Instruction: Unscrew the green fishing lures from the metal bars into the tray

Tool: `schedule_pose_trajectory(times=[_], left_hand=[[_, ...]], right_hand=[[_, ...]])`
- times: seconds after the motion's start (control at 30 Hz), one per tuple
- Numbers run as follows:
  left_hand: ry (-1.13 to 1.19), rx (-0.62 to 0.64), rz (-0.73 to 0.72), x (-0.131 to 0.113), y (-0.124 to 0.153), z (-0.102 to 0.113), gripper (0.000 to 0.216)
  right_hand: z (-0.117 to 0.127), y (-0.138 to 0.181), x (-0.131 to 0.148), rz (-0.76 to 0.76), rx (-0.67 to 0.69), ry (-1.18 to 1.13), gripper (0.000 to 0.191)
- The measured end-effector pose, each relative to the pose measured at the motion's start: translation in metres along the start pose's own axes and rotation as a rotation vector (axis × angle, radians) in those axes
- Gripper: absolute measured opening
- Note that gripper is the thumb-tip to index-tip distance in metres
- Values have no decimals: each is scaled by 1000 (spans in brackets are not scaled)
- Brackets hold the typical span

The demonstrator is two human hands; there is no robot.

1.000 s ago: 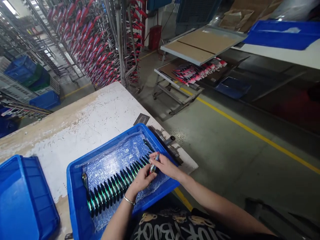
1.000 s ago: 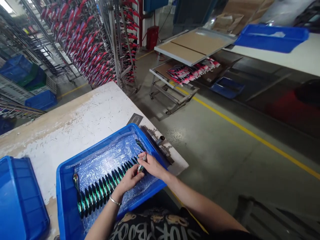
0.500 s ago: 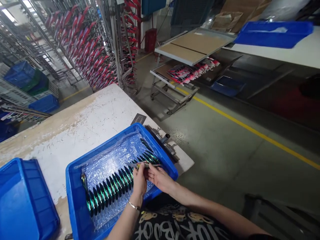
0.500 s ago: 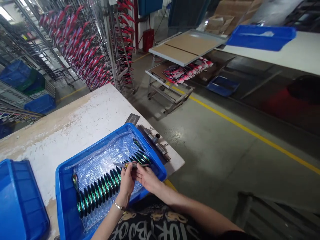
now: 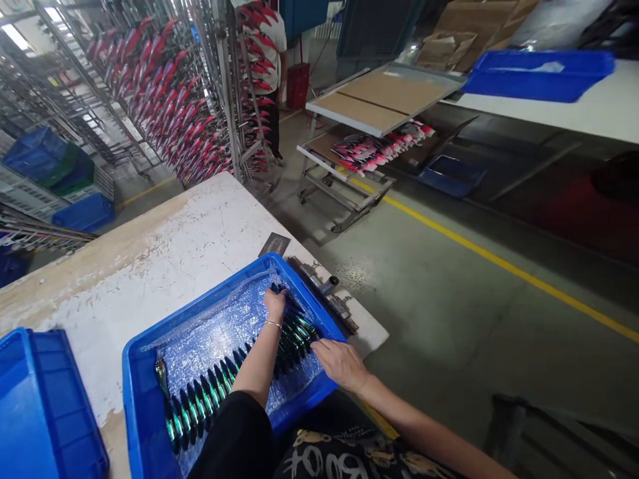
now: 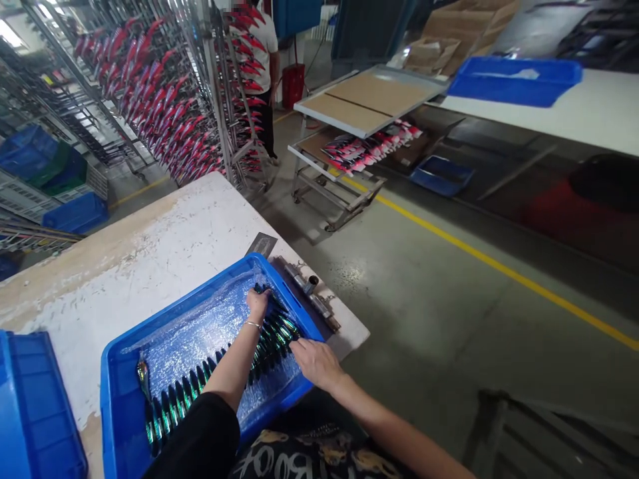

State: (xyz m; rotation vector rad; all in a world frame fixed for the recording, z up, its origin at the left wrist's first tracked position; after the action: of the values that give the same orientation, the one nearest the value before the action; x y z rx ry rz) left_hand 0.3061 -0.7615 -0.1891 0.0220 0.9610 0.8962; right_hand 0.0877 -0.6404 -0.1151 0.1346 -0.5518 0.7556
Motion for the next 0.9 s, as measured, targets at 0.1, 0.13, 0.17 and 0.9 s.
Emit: schedule_pose_trajectory(times=[0.1,0.13,0.17,0.9], left_hand=[[-47,-5,0,-1,-6,-9,27],[-53,-6,-2,-1,-8,-10,27],[-54,-7,-4,-1,-10,-12,28],[144,129,12,32,11,8,33]], right_hand=[[-1,1,2,-5,-1,19,26],[-1,2,2,-11,2,18,25],[-1,2,2,-21,6,15,25],[10,-1,9,-13,7,6,24]])
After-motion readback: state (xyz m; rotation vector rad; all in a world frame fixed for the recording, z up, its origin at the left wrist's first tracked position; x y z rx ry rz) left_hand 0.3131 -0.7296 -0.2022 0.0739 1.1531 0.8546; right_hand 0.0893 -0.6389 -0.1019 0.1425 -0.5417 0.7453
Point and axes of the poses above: each hand's wrist, its own y-axis away from the middle knuckle, its own z-axis out of the back of the hand, x = y × z, the point moved 5 cm from there along -y, towards the middle knuckle, and after that the axes turned 10 degrees about -y, right-handed, at the moved point
